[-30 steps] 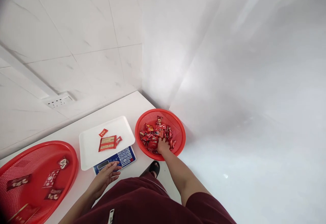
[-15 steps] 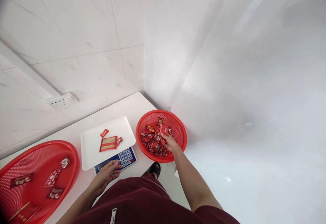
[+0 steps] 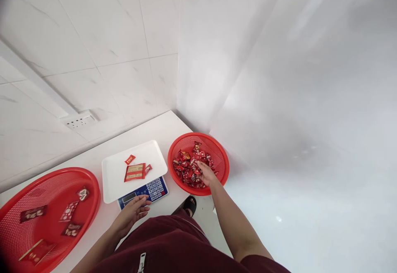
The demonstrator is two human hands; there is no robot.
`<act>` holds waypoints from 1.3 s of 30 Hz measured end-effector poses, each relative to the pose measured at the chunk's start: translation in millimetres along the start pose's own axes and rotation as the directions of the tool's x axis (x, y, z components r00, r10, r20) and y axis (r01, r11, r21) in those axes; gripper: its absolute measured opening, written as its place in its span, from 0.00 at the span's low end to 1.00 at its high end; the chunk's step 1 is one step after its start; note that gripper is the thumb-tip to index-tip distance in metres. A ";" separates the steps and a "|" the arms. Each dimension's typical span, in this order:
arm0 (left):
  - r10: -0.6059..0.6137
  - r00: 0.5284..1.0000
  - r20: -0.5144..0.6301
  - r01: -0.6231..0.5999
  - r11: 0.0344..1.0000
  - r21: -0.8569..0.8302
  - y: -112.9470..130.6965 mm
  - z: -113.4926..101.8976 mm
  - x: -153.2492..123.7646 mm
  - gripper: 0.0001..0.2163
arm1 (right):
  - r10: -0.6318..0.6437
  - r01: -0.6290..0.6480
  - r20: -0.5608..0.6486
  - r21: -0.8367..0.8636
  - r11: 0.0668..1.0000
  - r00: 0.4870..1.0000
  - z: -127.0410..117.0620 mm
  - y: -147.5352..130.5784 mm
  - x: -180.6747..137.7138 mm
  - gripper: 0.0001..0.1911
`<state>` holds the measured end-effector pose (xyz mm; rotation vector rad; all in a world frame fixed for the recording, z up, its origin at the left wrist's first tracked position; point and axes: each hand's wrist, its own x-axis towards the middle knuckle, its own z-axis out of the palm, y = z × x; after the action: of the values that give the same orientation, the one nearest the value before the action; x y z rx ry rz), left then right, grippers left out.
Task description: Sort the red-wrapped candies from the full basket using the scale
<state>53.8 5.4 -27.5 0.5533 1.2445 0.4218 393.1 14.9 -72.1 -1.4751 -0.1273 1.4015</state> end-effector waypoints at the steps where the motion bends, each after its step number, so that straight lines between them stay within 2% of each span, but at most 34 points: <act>1: 0.001 1.000 0.002 -0.001 1.000 -0.001 0.6 0.8 -1.5 0.20 | -0.006 0.006 0.019 -0.007 1.000 1.000 -0.5 1.0 -0.7 0.07; 5: 0.004 1.000 0.004 -0.004 1.000 -0.005 0.2 4.3 -4.8 0.18 | -0.010 0.014 0.117 -0.032 0.999 0.993 7.8 4.3 -10.1 0.12; 8: 0.007 1.000 0.003 -0.007 1.000 -0.007 -2.5 4.3 -5.2 0.17 | -0.014 0.030 0.188 -0.085 0.996 0.982 27.8 6.7 -23.8 0.10; 13: 0.014 1.000 0.008 -0.014 1.000 -0.019 -6.7 -0.6 -8.6 0.16 | 0.016 0.067 0.315 -0.249 0.966 0.949 80.0 18.5 -41.8 0.09; 17: 0.026 1.000 0.004 -0.026 0.999 -0.030 -10.3 -6.0 -10.9 0.17 | 0.046 0.089 0.345 -0.367 0.926 0.937 130.2 28.1 -43.9 0.10; 21: 0.034 0.999 -0.008 -0.035 0.999 -0.035 -11.4 -9.6 -13.0 0.17 | 0.049 0.100 0.424 -0.323 0.941 0.904 166.0 29.7 -43.7 0.21; 23: 0.039 0.999 -0.009 -0.040 0.998 -0.038 -10.7 -10.8 -15.3 0.17 | 0.045 0.133 0.433 -0.372 0.919 0.900 169.9 32.1 -45.3 0.25; 26: 0.031 0.999 -0.015 -0.031 0.999 -0.038 -9.6 -11.5 -18.5 0.17 | 0.103 0.098 0.404 -0.448 0.889 0.909 160.8 41.6 -50.4 0.21; 31: 0.041 0.999 0.035 -0.041 0.999 -0.007 -8.0 -7.3 -17.3 0.18 | 0.214 -0.073 0.415 -0.329 0.941 0.884 144.2 59.3 -58.1 0.18; 35: 0.056 0.996 0.072 -0.057 0.998 0.020 -2.6 -0.6 -14.0 0.18 | 0.198 -0.092 0.402 -0.270 0.959 0.894 143.2 58.7 -60.4 0.18; 39: 0.059 0.996 0.070 -0.060 0.998 0.009 3.8 3.6 -14.8 0.19 | 0.238 -0.074 0.473 -0.338 0.938 0.848 143.5 58.3 -67.2 0.18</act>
<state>53.2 -0.7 -13.0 0.6110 1.1667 0.4422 228.9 27.0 -35.0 -1.3449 -0.5949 1.9589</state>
